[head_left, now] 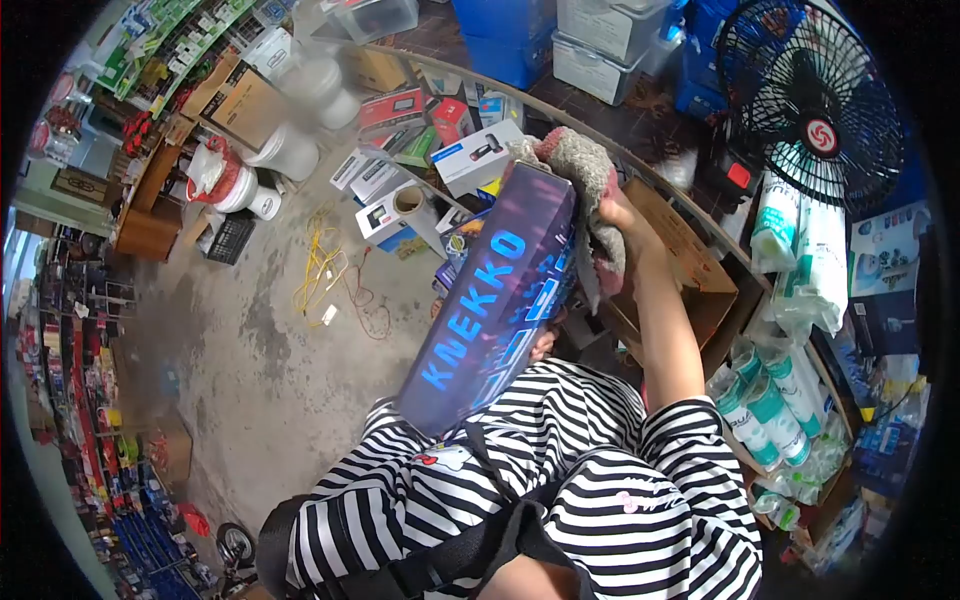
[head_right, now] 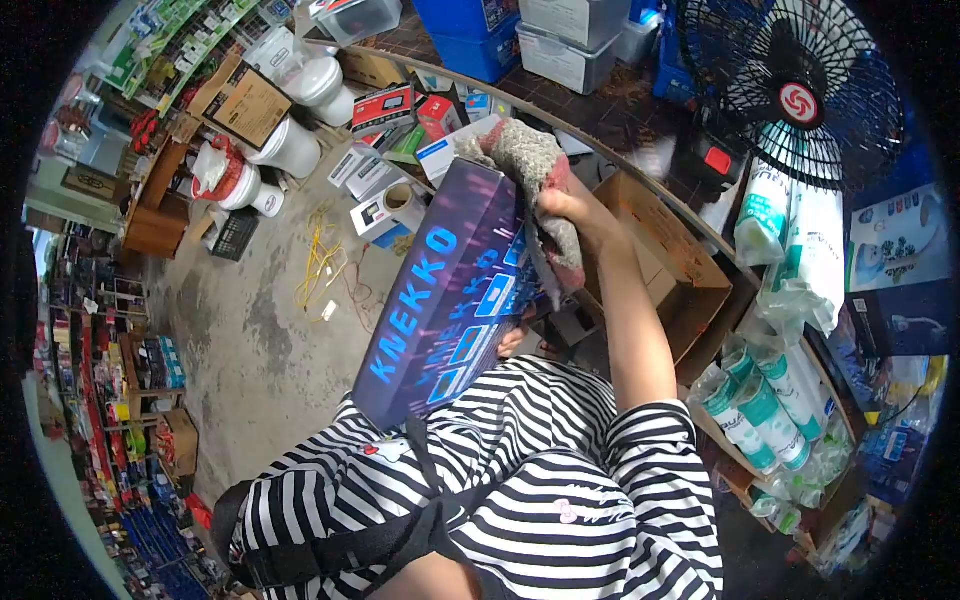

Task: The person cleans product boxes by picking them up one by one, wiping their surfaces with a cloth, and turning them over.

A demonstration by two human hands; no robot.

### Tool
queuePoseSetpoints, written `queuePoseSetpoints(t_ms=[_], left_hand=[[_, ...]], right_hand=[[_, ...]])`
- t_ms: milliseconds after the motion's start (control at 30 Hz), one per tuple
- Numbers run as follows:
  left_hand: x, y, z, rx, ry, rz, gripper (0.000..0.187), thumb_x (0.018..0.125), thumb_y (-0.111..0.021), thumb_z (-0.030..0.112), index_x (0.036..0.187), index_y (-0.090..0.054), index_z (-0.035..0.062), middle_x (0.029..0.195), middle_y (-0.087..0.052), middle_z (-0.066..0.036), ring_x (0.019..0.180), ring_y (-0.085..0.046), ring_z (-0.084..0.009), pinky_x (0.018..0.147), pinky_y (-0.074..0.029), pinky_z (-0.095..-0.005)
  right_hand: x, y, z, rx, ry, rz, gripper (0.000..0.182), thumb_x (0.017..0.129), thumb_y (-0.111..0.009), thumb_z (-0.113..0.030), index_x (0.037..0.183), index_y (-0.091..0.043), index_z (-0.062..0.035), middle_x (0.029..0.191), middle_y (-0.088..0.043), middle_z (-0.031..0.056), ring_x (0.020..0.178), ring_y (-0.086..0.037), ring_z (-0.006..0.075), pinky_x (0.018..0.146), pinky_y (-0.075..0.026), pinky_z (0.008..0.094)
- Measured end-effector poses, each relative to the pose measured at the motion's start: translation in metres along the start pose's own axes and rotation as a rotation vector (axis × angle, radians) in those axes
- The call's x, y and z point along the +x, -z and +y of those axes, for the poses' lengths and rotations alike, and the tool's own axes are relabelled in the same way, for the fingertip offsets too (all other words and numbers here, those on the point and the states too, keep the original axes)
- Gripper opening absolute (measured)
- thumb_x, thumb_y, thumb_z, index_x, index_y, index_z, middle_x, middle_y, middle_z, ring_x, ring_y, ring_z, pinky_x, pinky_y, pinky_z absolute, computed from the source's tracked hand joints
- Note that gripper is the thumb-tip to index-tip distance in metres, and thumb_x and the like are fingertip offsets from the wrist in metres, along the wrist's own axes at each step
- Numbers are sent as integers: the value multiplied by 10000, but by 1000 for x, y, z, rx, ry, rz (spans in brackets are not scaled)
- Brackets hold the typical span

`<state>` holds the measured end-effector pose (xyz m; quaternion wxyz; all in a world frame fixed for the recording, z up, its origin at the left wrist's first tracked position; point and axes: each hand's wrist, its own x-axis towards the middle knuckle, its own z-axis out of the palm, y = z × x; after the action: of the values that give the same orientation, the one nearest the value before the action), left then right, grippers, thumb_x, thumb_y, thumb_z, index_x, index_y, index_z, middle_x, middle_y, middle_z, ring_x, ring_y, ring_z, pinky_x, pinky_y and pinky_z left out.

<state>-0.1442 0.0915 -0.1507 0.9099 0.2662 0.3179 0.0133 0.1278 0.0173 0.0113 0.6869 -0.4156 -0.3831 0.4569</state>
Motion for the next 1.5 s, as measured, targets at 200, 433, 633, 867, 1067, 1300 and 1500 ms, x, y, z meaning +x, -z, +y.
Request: queuePoseSetpoints(t_ms=[200, 433, 633, 867, 1067, 1300, 1500], left_hand=[[18, 0, 22, -97, -33, -46, 745, 882, -376, 653, 1353, -423, 79, 1331, -490, -125, 1209, -475, -256, 1022, -385, -403], [28, 21, 67, -181, -76, -117, 750, 893, -352, 649, 1375, -400, 76, 1363, -470, -127, 1240, -457, -258, 1045, -369, -405], [16, 10, 27, 8, -208, -47, 807, 809, -622, 558, 1378, -367, 46, 1357, -468, -115, 1228, -458, -237, 1036, -366, -370], [28, -3, 4, 260, -283, 89, 726, 734, -727, 142, 1346, -357, 20, 1228, -524, -128, 1163, -485, -217, 1001, -360, -333], [42, 22, -15, 124, -235, 153, 489, 865, -625, 255, 1291, -452, 91, 1197, -555, -79, 1109, -536, -213, 943, -434, -348], [46, 32, -21, 84, -139, 257, 552, 832, -667, 382, 1263, -494, 83, 1169, -576, -71, 1077, -543, -182, 920, -431, -319], [40, 17, -16, -2, -242, 244, 659, 876, -564, 497, 1339, -428, 48, 1298, -512, -78, 1176, -476, -189, 999, -358, -318]], right_hand=[[-12, -11, -9, -136, -15, 268, 695, 713, -733, -221, 1309, -447, -6, 1231, -538, 90, 1135, -507, 203, 1003, -350, 330], [-53, 17, 29, 89, -100, 683, 655, 761, -739, -281, 1295, -457, -27, 1171, -554, 89, 1087, -530, 205, 952, -393, 322], [-99, 38, 71, 74, -151, 1020, 686, 760, -758, -343, 1281, -462, -10, 1157, -561, 88, 1035, -551, 201, 918, -416, 317], [-126, 56, 92, -932, -315, 1071, 459, 790, -709, -403, 1004, -648, -2, 960, -666, 169, 924, -626, 303, 793, -477, 372], [-87, -41, 125, -1237, 105, 101, 546, 769, -653, -325, 1293, -540, -225, 1284, -502, 174, 1170, -488, 356, 997, -369, 459], [-92, -2, 127, -1203, 129, 59, 532, 782, -654, -256, 1295, -530, -189, 1325, -496, 174, 1244, -441, 354, 1068, -295, 469], [-91, 90, 146, -1477, -78, 603, 500, 856, -561, -292, 1341, -479, -206, 1311, -476, 221, 1210, -439, 392, 1067, -282, 495]])
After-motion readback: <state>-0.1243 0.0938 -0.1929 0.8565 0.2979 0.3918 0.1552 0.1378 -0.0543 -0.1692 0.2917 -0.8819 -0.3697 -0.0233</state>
